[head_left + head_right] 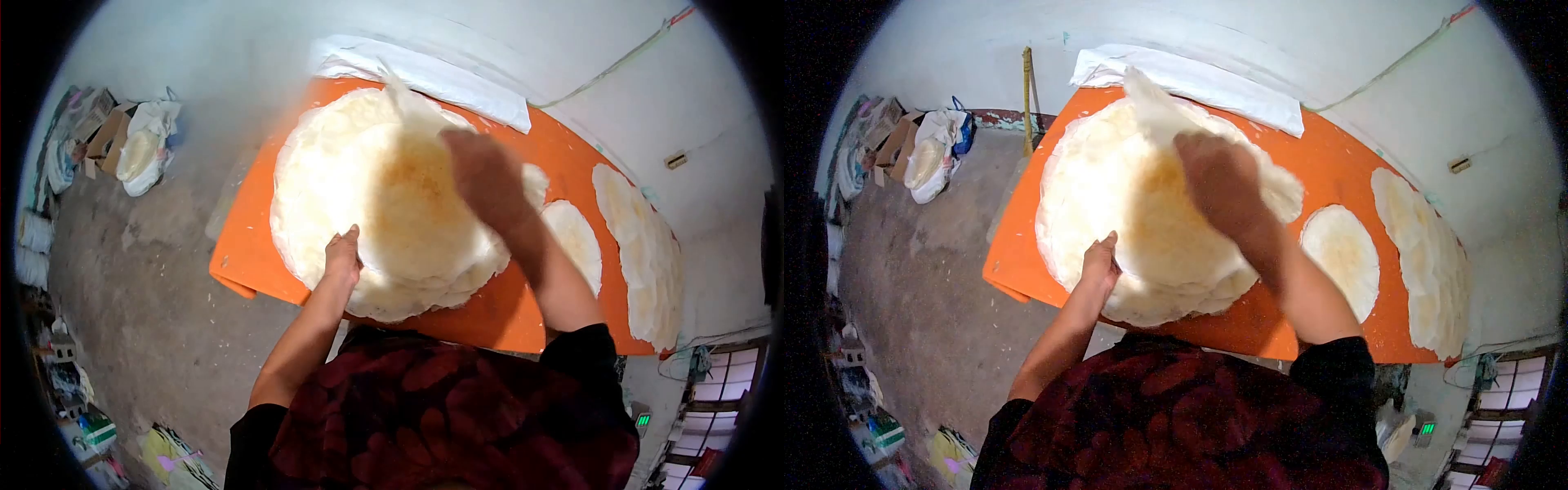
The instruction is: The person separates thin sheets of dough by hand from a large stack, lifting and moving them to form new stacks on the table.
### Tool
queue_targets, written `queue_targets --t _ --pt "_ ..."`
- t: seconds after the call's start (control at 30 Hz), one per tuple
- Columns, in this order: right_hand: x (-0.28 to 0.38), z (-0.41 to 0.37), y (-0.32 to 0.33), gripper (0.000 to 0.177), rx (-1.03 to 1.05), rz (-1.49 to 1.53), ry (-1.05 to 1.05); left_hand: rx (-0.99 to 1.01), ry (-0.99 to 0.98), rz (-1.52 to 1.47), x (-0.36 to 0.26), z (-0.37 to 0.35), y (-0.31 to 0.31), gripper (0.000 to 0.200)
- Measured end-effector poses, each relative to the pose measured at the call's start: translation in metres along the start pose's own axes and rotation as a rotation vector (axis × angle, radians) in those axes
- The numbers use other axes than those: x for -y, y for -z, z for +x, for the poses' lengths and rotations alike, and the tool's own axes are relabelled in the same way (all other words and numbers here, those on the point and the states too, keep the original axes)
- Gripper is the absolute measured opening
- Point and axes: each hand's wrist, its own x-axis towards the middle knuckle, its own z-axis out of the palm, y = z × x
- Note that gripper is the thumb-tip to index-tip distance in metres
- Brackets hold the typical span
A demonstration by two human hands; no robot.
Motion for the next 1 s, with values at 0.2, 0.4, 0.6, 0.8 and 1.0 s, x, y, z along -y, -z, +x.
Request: queue_targets --t 0.2,0.4,0.6,0.8,1.0 --pt "0.045 -0.113 -0.134 0.005 0.246 0.120 0.029 0.041 -0.038 -0.057 0.003 -0.007 0.002 0.030" --pt "0.056 -0.119 -0.137 0.008 -0.036 0.297 -0.018 0.134 -0.031 -0.160 0.004 -0.007 0.000 0.042" --pt "0.085 -0.116 -0.141 0.016 0.077 0.138 0.012 0.218 -0.043 -0.119 -0.002 -0.017 0.000 0.043" --pt "0.077 -0.109 -0.119 0.032 0.080 0.478 -0.147 0.039 -0.121 -0.076 -0.008 0.003 0.003 0.039" --pt "-0.054 -0.159 -0.156 0.053 -0.289 0.297 -0.927 0.082 0.012 0.009 -0.050 0.007 0.033 0.037"
